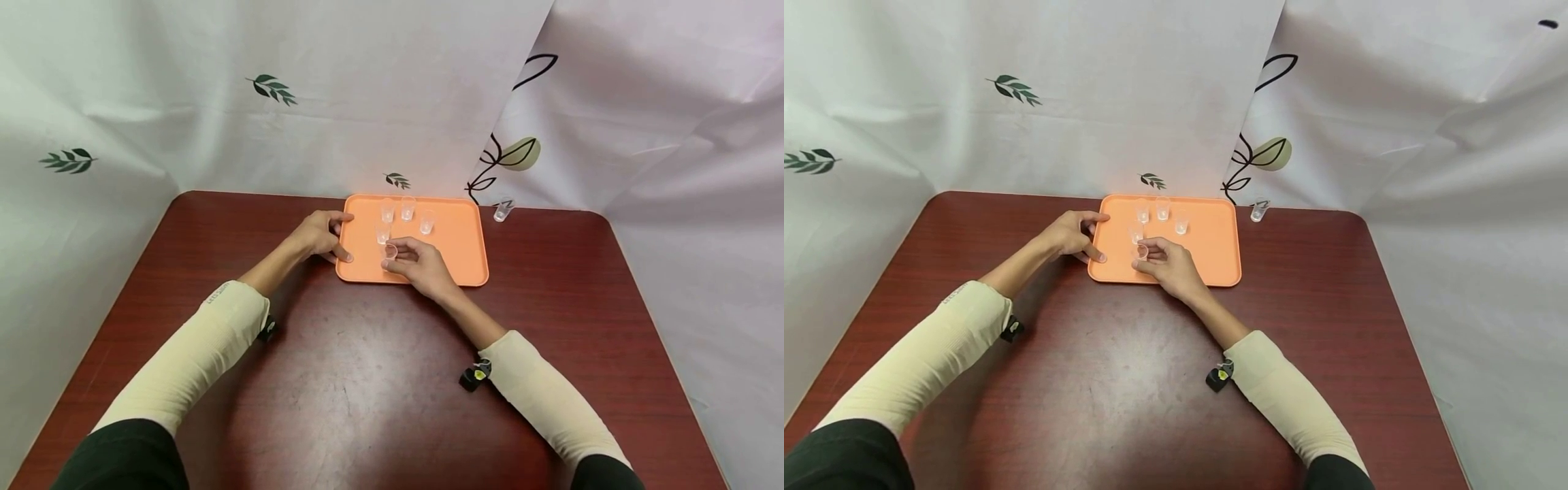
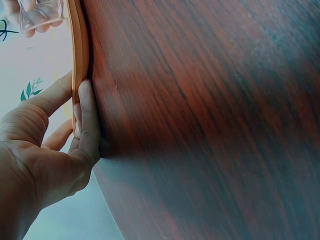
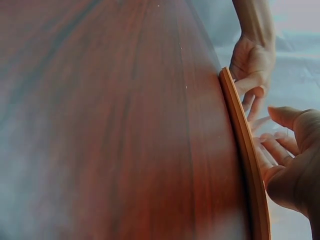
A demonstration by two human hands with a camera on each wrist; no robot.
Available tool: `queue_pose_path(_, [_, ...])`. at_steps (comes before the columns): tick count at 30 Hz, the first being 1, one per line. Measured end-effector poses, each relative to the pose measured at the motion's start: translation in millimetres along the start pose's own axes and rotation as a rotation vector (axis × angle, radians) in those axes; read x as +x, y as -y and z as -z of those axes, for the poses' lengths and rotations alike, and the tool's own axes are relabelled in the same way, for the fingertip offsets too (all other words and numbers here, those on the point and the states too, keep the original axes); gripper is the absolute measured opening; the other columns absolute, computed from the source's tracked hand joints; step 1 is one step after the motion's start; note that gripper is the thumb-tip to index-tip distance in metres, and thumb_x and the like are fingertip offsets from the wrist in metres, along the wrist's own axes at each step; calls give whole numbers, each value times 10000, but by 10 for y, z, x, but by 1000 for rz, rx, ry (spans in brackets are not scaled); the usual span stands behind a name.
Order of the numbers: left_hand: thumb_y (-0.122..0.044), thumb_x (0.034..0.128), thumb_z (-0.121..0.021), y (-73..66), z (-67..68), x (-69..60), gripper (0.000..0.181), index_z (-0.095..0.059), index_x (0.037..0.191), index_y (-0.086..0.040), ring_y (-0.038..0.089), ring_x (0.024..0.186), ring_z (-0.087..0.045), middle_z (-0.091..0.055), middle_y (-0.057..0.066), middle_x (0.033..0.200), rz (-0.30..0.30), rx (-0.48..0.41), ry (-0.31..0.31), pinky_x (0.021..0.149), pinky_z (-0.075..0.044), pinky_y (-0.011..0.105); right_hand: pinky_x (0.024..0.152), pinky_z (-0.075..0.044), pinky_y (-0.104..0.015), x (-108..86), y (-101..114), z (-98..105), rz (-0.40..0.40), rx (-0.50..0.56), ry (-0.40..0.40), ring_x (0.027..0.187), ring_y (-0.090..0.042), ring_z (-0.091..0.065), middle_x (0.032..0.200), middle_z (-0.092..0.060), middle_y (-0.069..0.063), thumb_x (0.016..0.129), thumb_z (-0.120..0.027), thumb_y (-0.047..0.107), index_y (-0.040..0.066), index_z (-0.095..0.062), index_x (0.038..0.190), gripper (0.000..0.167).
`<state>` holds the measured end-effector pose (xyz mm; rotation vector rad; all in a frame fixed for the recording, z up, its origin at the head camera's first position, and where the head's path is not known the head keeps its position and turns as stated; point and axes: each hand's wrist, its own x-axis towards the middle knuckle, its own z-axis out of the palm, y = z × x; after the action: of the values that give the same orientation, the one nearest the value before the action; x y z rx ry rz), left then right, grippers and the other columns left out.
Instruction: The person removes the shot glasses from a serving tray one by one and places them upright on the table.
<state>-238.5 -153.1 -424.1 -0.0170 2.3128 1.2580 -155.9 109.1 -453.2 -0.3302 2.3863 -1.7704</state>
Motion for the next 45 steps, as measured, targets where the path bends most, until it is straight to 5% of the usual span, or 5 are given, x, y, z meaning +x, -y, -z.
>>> queue_pose_path(12, [142,772,-976,2,5,8,1035,-563,1674,-156,144,716,-666,-444,95,1163,-1,-1,4,670,-735,334,952,-675,-188,-56,-29,155,-2,67,-34,1173,-280,-802,1298,-792,-228,994,-866,80,-25,-747,1400,435])
queue_pose_path(22, [133,759,-988,-12,9,3,1056,-561,1678,-166,160,756,-635,-445,89,1148,-1,6,-3,679,-737,338,951,-665,-165,-109,-60,330,-12,93,-72,1063,-76,-774,1313,-786,-238,992,-855,53,-35,-737,1400,434])
queue_pose_path(45, [136,763,-983,-11,5,-15,1048,-566,1674,-168,150,734,-641,-442,86,1138,12,-2,-2,669,-733,329,933,-693,-193,-281,-127,736,-59,148,-135,1022,-45,-781,1341,-741,-288,993,-841,19,-79,-705,1420,458])
